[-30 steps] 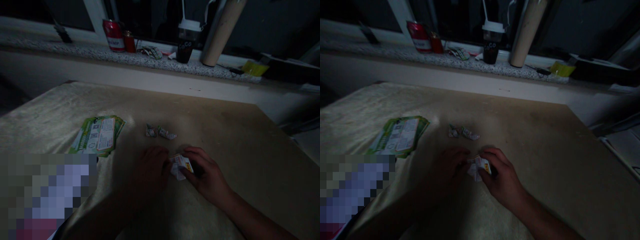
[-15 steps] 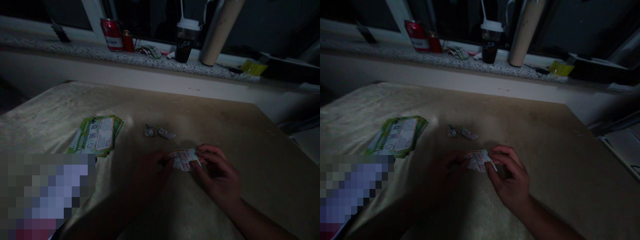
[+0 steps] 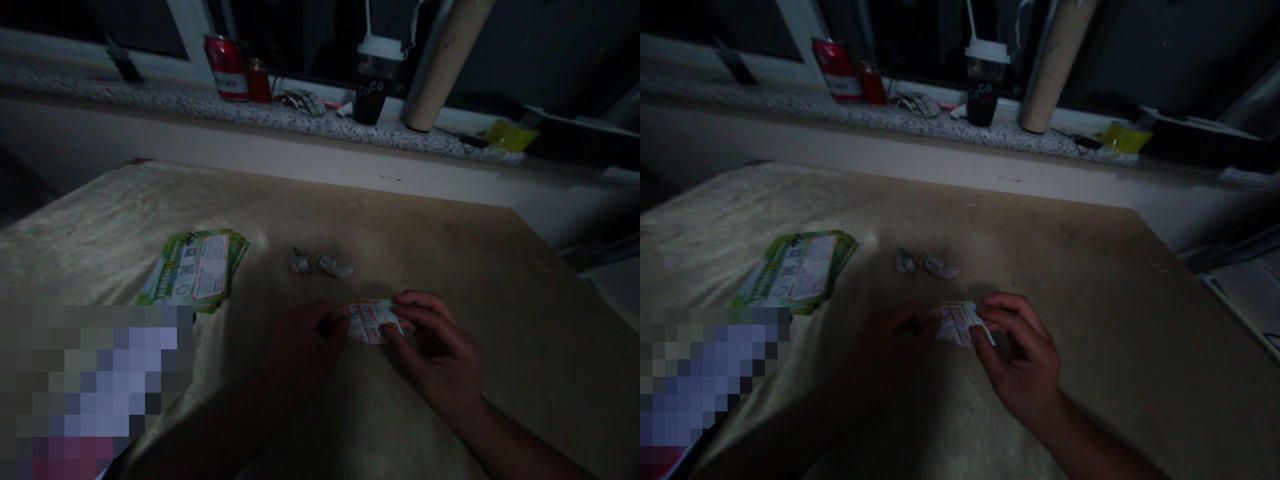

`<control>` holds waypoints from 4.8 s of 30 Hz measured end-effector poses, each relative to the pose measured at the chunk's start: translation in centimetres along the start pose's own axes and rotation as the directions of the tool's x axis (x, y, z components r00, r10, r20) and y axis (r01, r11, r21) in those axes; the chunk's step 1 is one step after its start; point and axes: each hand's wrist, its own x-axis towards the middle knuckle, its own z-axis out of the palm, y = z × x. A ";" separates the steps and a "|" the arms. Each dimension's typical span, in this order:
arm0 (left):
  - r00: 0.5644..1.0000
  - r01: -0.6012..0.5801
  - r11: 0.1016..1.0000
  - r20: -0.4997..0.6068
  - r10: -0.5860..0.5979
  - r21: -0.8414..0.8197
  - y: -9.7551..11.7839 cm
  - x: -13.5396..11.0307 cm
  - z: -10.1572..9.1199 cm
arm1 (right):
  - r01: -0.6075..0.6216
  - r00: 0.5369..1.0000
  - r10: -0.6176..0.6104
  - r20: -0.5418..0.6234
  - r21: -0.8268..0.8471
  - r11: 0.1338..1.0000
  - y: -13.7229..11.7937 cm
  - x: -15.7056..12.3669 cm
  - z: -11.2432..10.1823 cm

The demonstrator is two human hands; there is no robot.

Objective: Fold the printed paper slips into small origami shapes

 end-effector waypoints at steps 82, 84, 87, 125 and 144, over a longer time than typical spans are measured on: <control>0.961 -0.216 0.755 0.271 0.052 0.619 0.7 -0.4 -0.5 | 0.066 0.796 0.157 0.585 -0.341 0.938 -0.1 0.7 0.4; 0.959 -0.217 0.753 0.279 0.046 0.621 0.8 -0.3 -0.4 | 0.073 0.798 0.151 0.583 -0.343 0.937 0.0 0.6 0.4; 0.961 -0.201 0.750 0.276 0.026 0.630 0.6 -0.3 -0.4 | 0.079 0.796 0.148 0.587 -0.344 0.936 0.2 0.6 0.4; 0.968 -0.244 0.716 0.209 0.139 0.654 0.2 -0.5 -1.1 | 0.209 0.771 0.108 0.628 -0.409 0.888 -0.7 0.8 0.2; 0.940 -0.316 0.816 0.275 0.201 0.483 -1.2 -0.2 -1.9 | 0.216 0.729 0.136 0.671 -0.414 0.884 -0.5 1.0 0.0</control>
